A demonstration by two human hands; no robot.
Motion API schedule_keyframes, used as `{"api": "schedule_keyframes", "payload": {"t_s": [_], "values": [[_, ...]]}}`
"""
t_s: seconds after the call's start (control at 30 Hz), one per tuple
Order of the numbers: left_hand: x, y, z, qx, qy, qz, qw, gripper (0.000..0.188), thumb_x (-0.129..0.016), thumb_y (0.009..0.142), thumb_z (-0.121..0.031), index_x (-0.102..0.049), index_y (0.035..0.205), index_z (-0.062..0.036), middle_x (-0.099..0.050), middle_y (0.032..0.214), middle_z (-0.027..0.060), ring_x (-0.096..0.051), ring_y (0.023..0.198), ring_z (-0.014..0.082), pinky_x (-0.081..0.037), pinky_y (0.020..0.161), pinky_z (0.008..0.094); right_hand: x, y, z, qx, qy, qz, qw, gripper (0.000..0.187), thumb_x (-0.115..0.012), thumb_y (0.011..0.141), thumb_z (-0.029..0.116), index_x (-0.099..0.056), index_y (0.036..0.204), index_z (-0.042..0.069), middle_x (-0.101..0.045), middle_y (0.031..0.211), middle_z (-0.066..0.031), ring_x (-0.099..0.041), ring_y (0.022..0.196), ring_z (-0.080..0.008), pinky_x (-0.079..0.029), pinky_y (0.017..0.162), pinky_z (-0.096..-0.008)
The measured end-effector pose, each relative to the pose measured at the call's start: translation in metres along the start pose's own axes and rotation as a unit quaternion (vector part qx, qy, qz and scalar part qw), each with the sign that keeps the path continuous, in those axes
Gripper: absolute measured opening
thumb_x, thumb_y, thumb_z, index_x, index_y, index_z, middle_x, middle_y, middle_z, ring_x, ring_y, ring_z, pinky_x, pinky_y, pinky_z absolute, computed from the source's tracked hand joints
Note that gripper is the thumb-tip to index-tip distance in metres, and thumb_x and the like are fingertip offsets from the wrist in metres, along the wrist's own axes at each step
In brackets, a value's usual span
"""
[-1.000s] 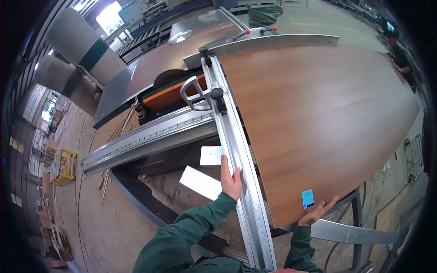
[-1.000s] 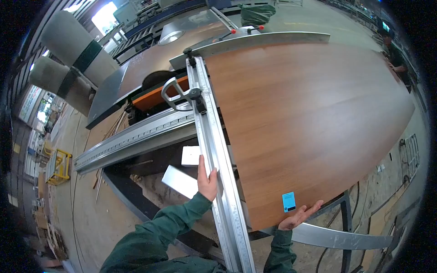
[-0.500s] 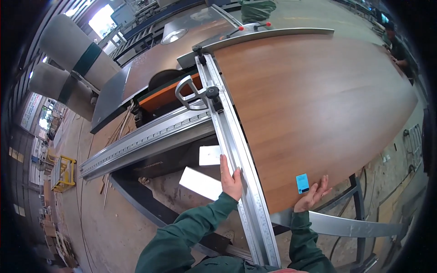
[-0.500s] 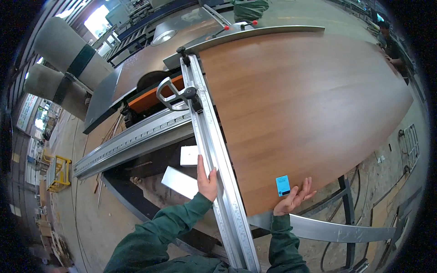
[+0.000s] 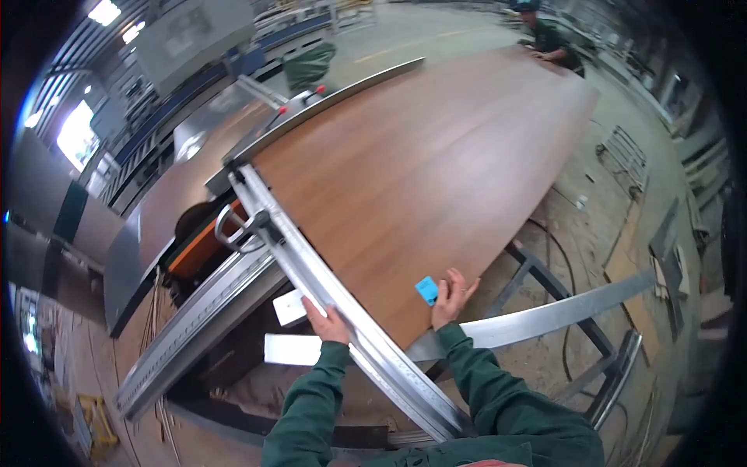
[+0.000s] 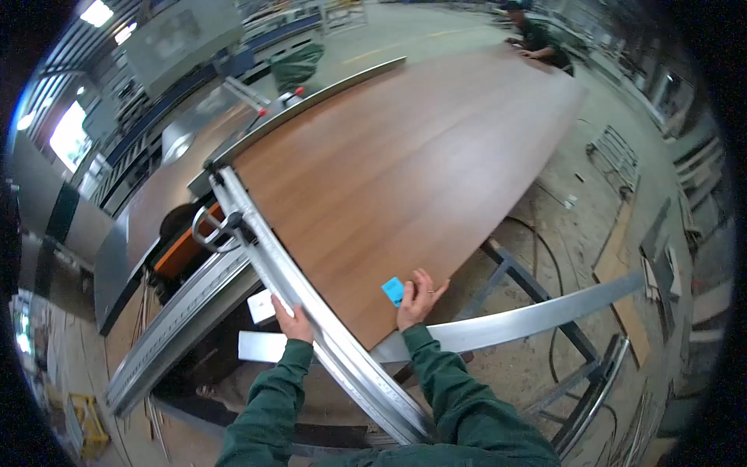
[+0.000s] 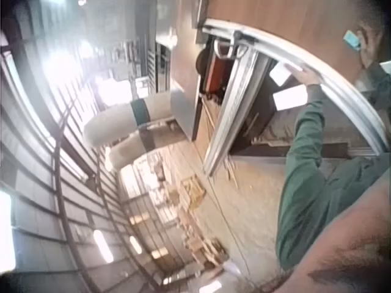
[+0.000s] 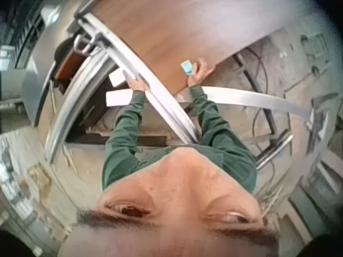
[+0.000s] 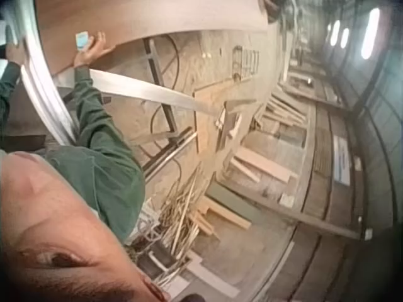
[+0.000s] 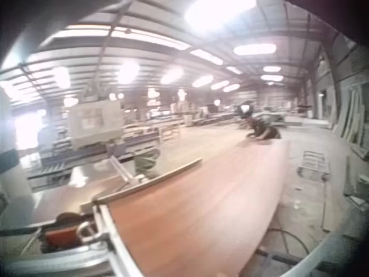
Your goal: Cutting a large wood-textured panel using a sliding table saw with the help of an assistant.
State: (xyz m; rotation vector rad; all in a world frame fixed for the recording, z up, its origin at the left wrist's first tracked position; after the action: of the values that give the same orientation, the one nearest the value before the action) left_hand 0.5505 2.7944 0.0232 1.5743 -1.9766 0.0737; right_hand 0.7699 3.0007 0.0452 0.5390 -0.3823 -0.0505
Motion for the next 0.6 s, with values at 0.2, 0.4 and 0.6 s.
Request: {"api": "schedule_keyframes", "payload": {"t_s": [0.2,0.4,0.6], "values": [[0.022,-0.026,-0.017,0.02,0.053,0.012,0.998,0.061,-0.047,0.081,-0.005,-0.019,0.135,0.0065,-0.021,0.139,0.0266,-0.021,0.131,0.037,-0.017,0.108,0.0391,0.026,-0.014,0.006,-0.017,-0.047,0.059,0.997,0.026,-0.055,0.08,0.016,-0.054,0.103,0.005,-0.053,0.112,-0.0124,-0.043,0.115,-0.0268,-0.007,0.106,-0.0547],[0.012,-0.007,-0.008,-0.002,0.047,-0.008,0.999,0.061,-0.047,0.08,-0.003,-0.02,0.134,0.0065,-0.022,0.139,0.0268,-0.022,0.13,0.0372,-0.018,0.108,0.039,0.014,-0.018,-0.004,-0.104,0.061,-0.066,0.991,0.073,-0.071,0.069,0.02,-0.03,0.127,0.002,-0.03,0.13,-0.0247,-0.024,0.125,-0.0385,-0.023,0.104,-0.0456],[0.006,-0.019,0.003,-0.015,0.042,0.0,0.999,0.059,-0.048,0.081,-0.006,-0.024,0.132,0.0094,-0.024,0.137,0.0288,-0.024,0.129,0.0389,-0.019,0.108,0.0393,-0.006,-0.062,-0.079,-0.388,0.185,0.036,0.902,0.05,-0.075,0.069,0.021,-0.053,0.104,-0.006,-0.062,0.093,-0.0129,-0.06,0.083,-0.0232,-0.047,0.074,-0.0334]]}}
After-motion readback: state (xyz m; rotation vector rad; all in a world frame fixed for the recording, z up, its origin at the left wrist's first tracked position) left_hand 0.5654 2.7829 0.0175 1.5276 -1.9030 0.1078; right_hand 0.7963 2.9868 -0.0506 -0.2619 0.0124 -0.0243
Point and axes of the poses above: each hand's wrist, its own y-axis towards the middle knuckle, its own x-axis out of the back of the hand, z = x × y, the point moved 5 cm from there along y, towards the middle knuckle
